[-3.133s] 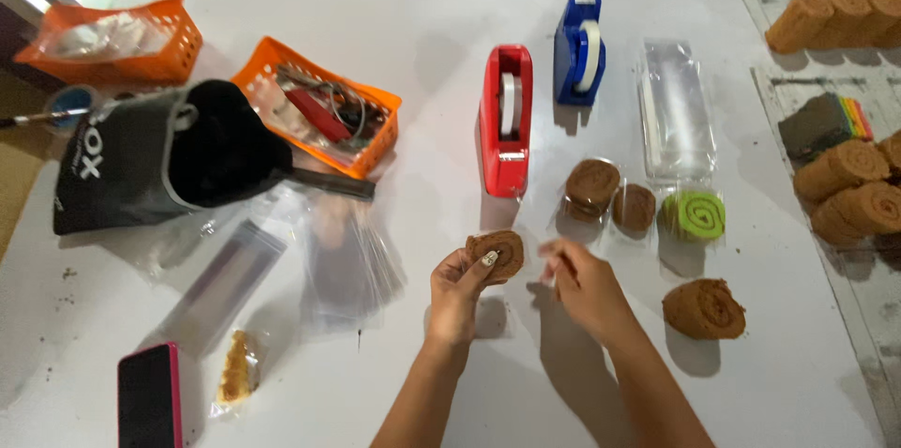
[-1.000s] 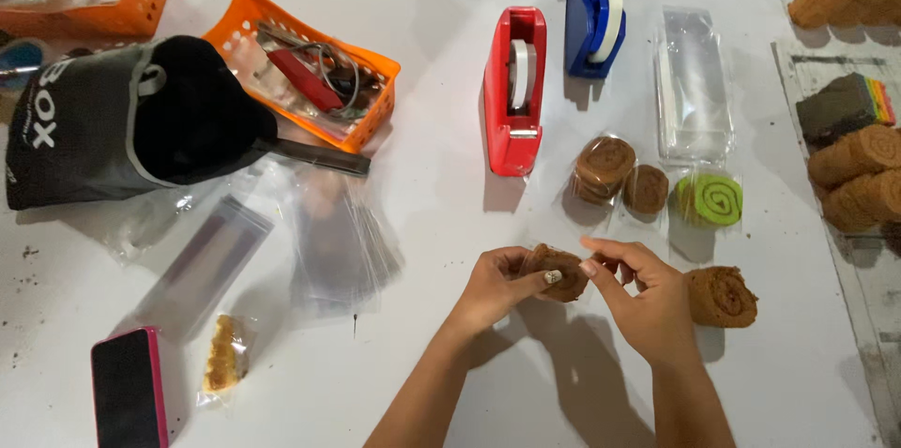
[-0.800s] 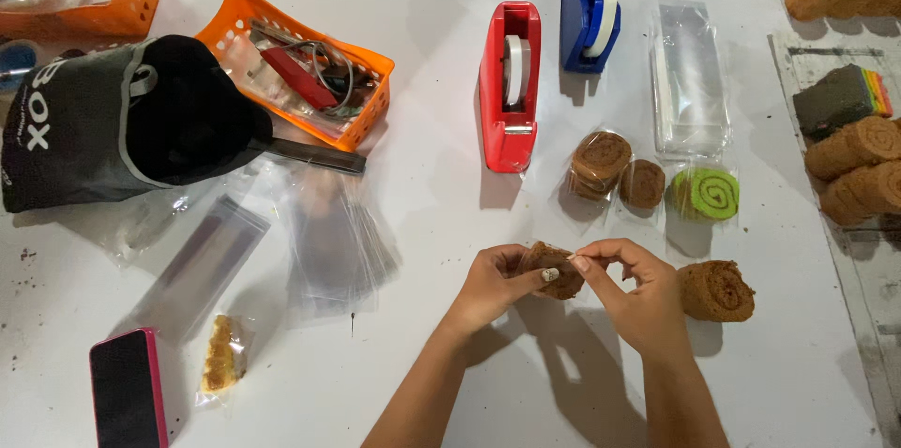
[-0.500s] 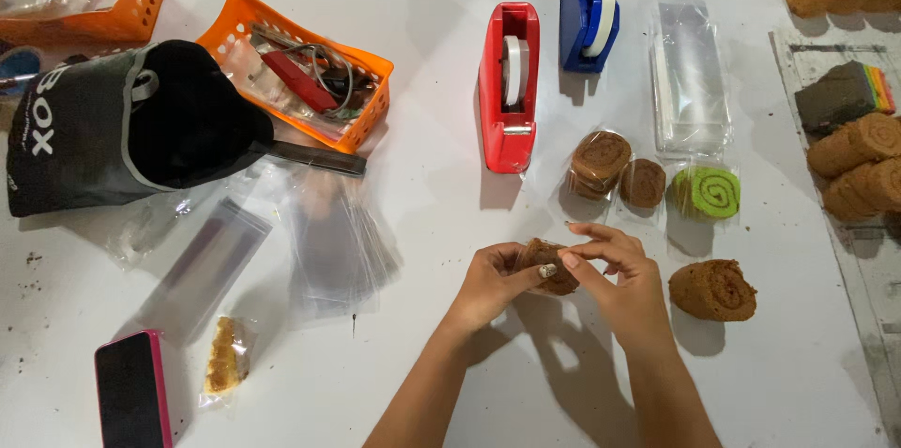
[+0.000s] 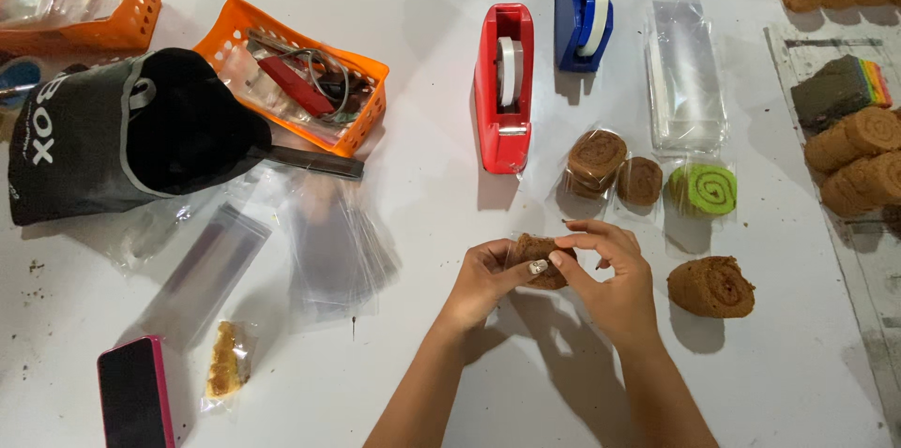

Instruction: The person wraps individual slices of green and brown cake rolls in plastic film, securing each with a piece of tape from a dispenser, and places them onto the table.

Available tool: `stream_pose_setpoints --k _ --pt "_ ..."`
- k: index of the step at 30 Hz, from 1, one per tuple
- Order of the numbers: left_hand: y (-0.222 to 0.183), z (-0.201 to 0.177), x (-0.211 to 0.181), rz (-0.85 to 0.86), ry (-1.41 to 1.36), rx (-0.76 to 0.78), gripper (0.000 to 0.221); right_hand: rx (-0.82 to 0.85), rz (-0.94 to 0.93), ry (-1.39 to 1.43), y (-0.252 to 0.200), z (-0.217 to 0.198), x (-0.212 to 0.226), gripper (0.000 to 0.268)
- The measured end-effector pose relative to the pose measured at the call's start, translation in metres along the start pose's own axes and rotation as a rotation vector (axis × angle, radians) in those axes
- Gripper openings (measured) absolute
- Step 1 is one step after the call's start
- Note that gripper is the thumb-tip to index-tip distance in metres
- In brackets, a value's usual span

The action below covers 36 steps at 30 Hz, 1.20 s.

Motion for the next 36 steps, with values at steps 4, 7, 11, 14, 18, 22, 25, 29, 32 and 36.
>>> stream_pose_setpoints --k 4,7,11,14,18,22,25,29,32,36 --pt "0.002 -0.007 0.011 -0.012 0.002 0.035 0.017 0.117 0.116 0.145 0.006 0.006 -0.015 0.054" --pt "-0.002 0.001 0.003 -0.017 0.043 0.087 0.016 0.229 0.158 0.245 0.004 0.019 -0.036 0.041" --pt "0.000 -0.003 0.014 -0.022 0.128 0.136 0.018 0.328 0.227 0.402 -0.001 0.043 -0.067 0.023" --pt "-0.007 0.013 -0.014 -0.023 0.176 0.147 0.028 0.377 0.272 0.416 -0.001 0.033 -0.061 0.021" --pt "-0.003 -0.001 -0.003 -0.031 0.081 0.091 0.051 0.403 0.305 0.453 -0.006 0.033 -0.068 0.020" --pt "0.003 -0.007 0.003 -0.027 0.112 0.017 0.058 0.389 0.410 0.493 -0.019 0.045 -0.081 0.041" --pt "0.001 -0.005 0.001 -0.049 0.059 -0.010 0.055 0.209 0.514 0.629 -0.025 0.040 -0.100 0.035" --pt "-0.010 0.005 -0.017 -0.212 0.092 -0.211 0.058 -0.095 0.924 0.974 -0.036 0.020 -0.097 0.015" --pt "-0.017 0.018 -0.032 -0.196 0.111 -0.252 0.048 -0.267 0.919 1.008 -0.022 0.022 -0.122 0.021" --pt "-0.008 0.006 -0.021 -0.128 0.083 -0.201 0.041 -0.269 1.009 0.992 -0.002 0.010 -0.119 0.028"
Point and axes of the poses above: each hand's wrist, its own y-axis towards the middle knuckle, its own z-axis out of the palm, x = y × z, the point moved 9 cm from there along y, towards the middle knuckle, and after that the axes turned 13 degrees about -y, right-handed, at the moved point
